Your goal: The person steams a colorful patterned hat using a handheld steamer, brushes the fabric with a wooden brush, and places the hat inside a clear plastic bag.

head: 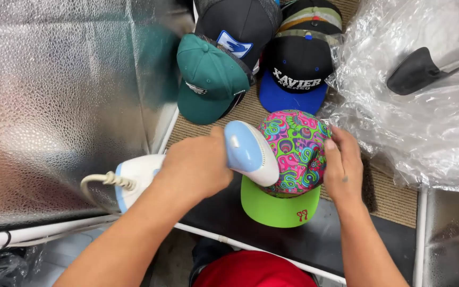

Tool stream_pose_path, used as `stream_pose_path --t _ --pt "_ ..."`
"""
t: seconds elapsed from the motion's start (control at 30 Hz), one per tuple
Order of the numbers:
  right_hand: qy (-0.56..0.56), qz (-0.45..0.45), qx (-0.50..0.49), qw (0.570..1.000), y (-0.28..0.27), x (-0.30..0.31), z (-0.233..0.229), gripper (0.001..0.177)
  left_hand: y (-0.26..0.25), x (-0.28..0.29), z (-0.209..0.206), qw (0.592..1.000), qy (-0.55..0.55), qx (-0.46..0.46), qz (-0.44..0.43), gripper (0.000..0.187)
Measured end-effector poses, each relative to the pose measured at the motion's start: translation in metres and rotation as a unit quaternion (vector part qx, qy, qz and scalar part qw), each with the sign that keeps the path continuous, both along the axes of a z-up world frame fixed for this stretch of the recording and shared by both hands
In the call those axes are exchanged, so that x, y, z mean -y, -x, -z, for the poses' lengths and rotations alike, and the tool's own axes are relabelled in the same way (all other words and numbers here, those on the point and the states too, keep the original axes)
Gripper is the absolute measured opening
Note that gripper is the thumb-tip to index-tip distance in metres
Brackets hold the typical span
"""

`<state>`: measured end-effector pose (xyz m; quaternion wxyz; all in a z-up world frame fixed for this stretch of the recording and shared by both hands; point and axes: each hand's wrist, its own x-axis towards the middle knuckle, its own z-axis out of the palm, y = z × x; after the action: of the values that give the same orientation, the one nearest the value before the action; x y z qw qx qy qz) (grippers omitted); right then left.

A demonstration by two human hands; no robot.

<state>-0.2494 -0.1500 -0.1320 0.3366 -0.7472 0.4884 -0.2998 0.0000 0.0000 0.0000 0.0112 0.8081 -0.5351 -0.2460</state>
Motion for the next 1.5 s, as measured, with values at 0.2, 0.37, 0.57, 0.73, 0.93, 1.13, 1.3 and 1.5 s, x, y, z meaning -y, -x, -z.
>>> stream_pose_path --t 0.2,0.37,0.57,0.73,0.93,1.13,1.3,1.5 --pt "-0.052 -0.005 -0.055 0.997 -0.028 0.008 -0.006 0.058 0.004 0.064 0.051 0.992 0.097 0.08 -0.003 0.027" --pt "-0.076 0.002 -0.076 0.994 -0.029 0.025 0.003 0.054 0.011 0.084 0.05 0.985 0.132 0.108 0.026 0.022" --pt "-0.1 0.014 -0.078 0.992 -0.031 0.019 -0.009 0.051 0.017 0.083 0.044 0.96 0.178 0.173 0.128 0.011" --pt "-0.085 0.014 -0.082 0.993 -0.03 0.022 -0.002 0.048 -0.009 0.125 0.062 0.957 0.239 0.158 0.037 0.007" --pt "-0.096 0.026 -0.069 0.993 -0.033 0.015 -0.016 0.05 0.012 0.118 0.034 0.954 0.144 0.164 0.207 0.014" --pt "-0.086 0.027 -0.057 0.994 -0.034 0.02 -0.011 0.046 -0.01 0.171 0.034 0.97 0.11 0.173 0.134 0.018" --pt "-0.083 0.034 -0.06 0.994 -0.031 0.021 -0.006 0.044 -0.009 0.166 0.025 0.978 0.01 0.139 0.157 0.025" --pt "-0.092 0.034 -0.048 0.994 -0.032 0.02 -0.008 0.045 0.019 0.165 0.019 0.963 0.024 0.153 0.222 0.016"
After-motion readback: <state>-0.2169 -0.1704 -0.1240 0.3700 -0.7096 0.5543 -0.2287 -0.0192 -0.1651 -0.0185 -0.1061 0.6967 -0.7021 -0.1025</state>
